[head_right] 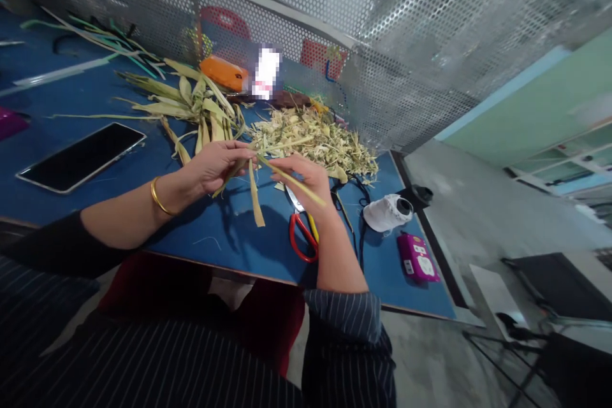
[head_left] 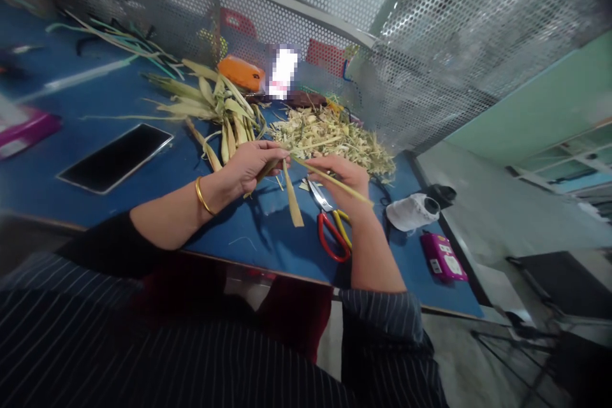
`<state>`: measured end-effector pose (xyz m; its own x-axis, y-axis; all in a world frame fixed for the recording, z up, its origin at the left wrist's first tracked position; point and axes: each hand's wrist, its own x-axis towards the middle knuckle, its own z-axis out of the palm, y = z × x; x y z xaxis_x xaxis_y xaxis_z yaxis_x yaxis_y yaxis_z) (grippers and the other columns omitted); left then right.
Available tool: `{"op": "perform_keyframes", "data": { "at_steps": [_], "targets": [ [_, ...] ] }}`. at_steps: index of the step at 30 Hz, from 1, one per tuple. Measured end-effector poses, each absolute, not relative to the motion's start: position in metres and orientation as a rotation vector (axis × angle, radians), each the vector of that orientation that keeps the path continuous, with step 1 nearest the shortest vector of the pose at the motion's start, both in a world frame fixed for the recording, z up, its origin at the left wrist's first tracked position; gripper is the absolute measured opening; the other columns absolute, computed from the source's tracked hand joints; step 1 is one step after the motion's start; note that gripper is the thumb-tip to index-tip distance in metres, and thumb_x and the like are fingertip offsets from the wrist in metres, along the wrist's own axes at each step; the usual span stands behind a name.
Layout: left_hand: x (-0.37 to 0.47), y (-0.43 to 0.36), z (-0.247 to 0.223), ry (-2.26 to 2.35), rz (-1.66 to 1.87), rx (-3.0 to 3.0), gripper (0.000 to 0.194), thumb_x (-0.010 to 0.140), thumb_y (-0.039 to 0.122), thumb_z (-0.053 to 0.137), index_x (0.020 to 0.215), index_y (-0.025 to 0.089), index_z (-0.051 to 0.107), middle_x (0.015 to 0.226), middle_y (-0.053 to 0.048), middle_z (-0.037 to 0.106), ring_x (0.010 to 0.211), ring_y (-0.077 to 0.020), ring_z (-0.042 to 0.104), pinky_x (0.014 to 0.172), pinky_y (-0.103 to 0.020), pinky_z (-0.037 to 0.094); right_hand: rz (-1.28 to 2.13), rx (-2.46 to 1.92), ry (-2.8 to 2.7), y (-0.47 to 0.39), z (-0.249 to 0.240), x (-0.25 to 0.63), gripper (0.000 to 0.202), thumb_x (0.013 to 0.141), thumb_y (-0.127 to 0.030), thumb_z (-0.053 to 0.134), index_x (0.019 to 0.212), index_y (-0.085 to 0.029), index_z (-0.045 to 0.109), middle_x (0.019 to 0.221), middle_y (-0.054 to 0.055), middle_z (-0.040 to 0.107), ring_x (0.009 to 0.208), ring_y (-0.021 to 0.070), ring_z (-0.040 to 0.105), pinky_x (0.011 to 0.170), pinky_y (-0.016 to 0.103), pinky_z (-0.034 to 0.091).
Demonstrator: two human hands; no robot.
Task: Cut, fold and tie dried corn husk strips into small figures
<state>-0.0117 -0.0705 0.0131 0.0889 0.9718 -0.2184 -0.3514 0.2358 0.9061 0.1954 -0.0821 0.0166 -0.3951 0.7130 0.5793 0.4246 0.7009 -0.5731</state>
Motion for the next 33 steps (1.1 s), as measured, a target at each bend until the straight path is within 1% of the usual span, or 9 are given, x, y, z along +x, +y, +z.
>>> {"op": "perform_keyframes", "data": {
  "at_steps": [3, 5, 9, 13, 17, 23, 25, 29, 33],
  "targets": [
    [-0.008, -0.072, 0.004, 1.034, 1.155, 0.994, 0.014, 0.067, 0.019, 0.076, 0.073, 0.014, 0.065, 0.065, -0.001, 0.068, 0.055, -0.0093, 0.062, 0.046, -0.018, 0.042, 0.378, -0.767, -1.897, -0.09, 0.012, 0.178, 0.011, 0.081, -0.029, 0.069, 0.091, -0.029, 0.075, 0.094, 0.003, 0.068, 0.088, 0.0174, 0.064, 0.08, 0.033, 0.052],
    [-0.006, -0.073, -0.002, 1.029, 1.133, 1.089, 0.015, 0.068, 0.023, 0.076, 0.076, 0.014, 0.067, 0.069, -0.004, 0.07, 0.058, -0.0097, 0.062, 0.047, -0.019, 0.043, 0.415, -0.755, -1.781, -0.092, 0.01, 0.172, 0.01, 0.085, -0.03, 0.064, 0.088, -0.027, 0.073, 0.096, 0.004, 0.068, 0.093, 0.018, 0.063, 0.084, 0.035, 0.051],
    [-0.003, -0.078, 0.0, 1.041, 1.149, 1.128, 0.02, 0.067, 0.024, 0.077, 0.08, 0.013, 0.068, 0.074, -0.006, 0.072, 0.061, -0.011, 0.063, 0.049, -0.021, 0.045, 0.608, -0.851, -1.598, -0.094, 0.008, 0.168, 0.024, 0.09, -0.034, 0.053, 0.071, -0.022, 0.062, 0.08, 0.002, 0.063, 0.081, 0.0161, 0.06, 0.082, 0.033, 0.05],
    [-0.003, -0.081, 0.008, 1.095, 1.243, 1.105, 0.018, 0.066, 0.021, 0.078, 0.077, 0.012, 0.067, 0.071, -0.005, 0.07, 0.059, -0.0109, 0.062, 0.05, -0.022, 0.044, 0.665, -0.99, -1.71, -0.098, 0.012, 0.169, 0.03, 0.086, -0.03, 0.056, 0.057, -0.021, 0.055, 0.079, 0.002, 0.058, 0.087, 0.017, 0.058, 0.087, 0.033, 0.047],
    [-0.004, -0.077, 0.006, 1.084, 1.281, 1.029, 0.015, 0.066, 0.018, 0.075, 0.076, 0.013, 0.065, 0.072, -0.005, 0.069, 0.061, -0.0127, 0.064, 0.049, -0.024, 0.043, 0.66, -1.044, -1.74, -0.098, 0.012, 0.17, 0.024, 0.08, -0.022, 0.057, 0.056, -0.021, 0.059, 0.085, 0.002, 0.059, 0.096, 0.0184, 0.058, 0.091, 0.034, 0.046],
    [-0.004, -0.072, -0.002, 1.074, 1.258, 0.944, 0.014, 0.066, 0.017, 0.075, 0.074, 0.014, 0.064, 0.069, -0.003, 0.067, 0.06, -0.011, 0.062, 0.048, -0.022, 0.043, 0.85, -1.025, -1.73, -0.094, 0.008, 0.17, 0.019, 0.076, -0.016, 0.057, 0.059, -0.02, 0.065, 0.097, 0.003, 0.063, 0.104, 0.0196, 0.059, 0.096, 0.035, 0.045],
    [-0.004, -0.072, -0.002, 1.072, 1.256, 0.96, 0.014, 0.067, 0.019, 0.075, 0.073, 0.014, 0.064, 0.069, -0.003, 0.067, 0.06, -0.0107, 0.063, 0.048, -0.022, 0.043, 0.858, -0.995, -1.715, -0.095, 0.009, 0.17, 0.02, 0.078, -0.018, 0.059, 0.059, -0.02, 0.065, 0.096, 0.002, 0.063, 0.103, 0.0191, 0.059, 0.096, 0.035, 0.044],
    [-0.004, -0.073, 0.0, 1.088, 1.251, 0.978, 0.019, 0.065, 0.021, 0.078, 0.074, 0.014, 0.063, 0.068, -0.004, 0.067, 0.059, -0.0117, 0.063, 0.047, -0.022, 0.044, 0.739, -1.019, -1.689, -0.099, 0.011, 0.168, 0.032, 0.085, -0.033, 0.06, 0.056, -0.02, 0.06, 0.088, 0.003, 0.061, 0.095, 0.0179, 0.059, 0.094, 0.034, 0.044],
    [-0.004, -0.072, 0.001, 1.116, 1.238, 0.966, 0.017, 0.066, 0.02, 0.077, 0.074, 0.013, 0.063, 0.071, -0.006, 0.069, 0.061, -0.0119, 0.064, 0.048, -0.022, 0.044, 0.64, -0.969, -1.606, -0.1, 0.011, 0.166, 0.026, 0.086, -0.037, 0.058, 0.066, -0.022, 0.065, 0.087, 0.003, 0.06, 0.092, 0.0181, 0.058, 0.089, 0.034, 0.046]
  ]
}}
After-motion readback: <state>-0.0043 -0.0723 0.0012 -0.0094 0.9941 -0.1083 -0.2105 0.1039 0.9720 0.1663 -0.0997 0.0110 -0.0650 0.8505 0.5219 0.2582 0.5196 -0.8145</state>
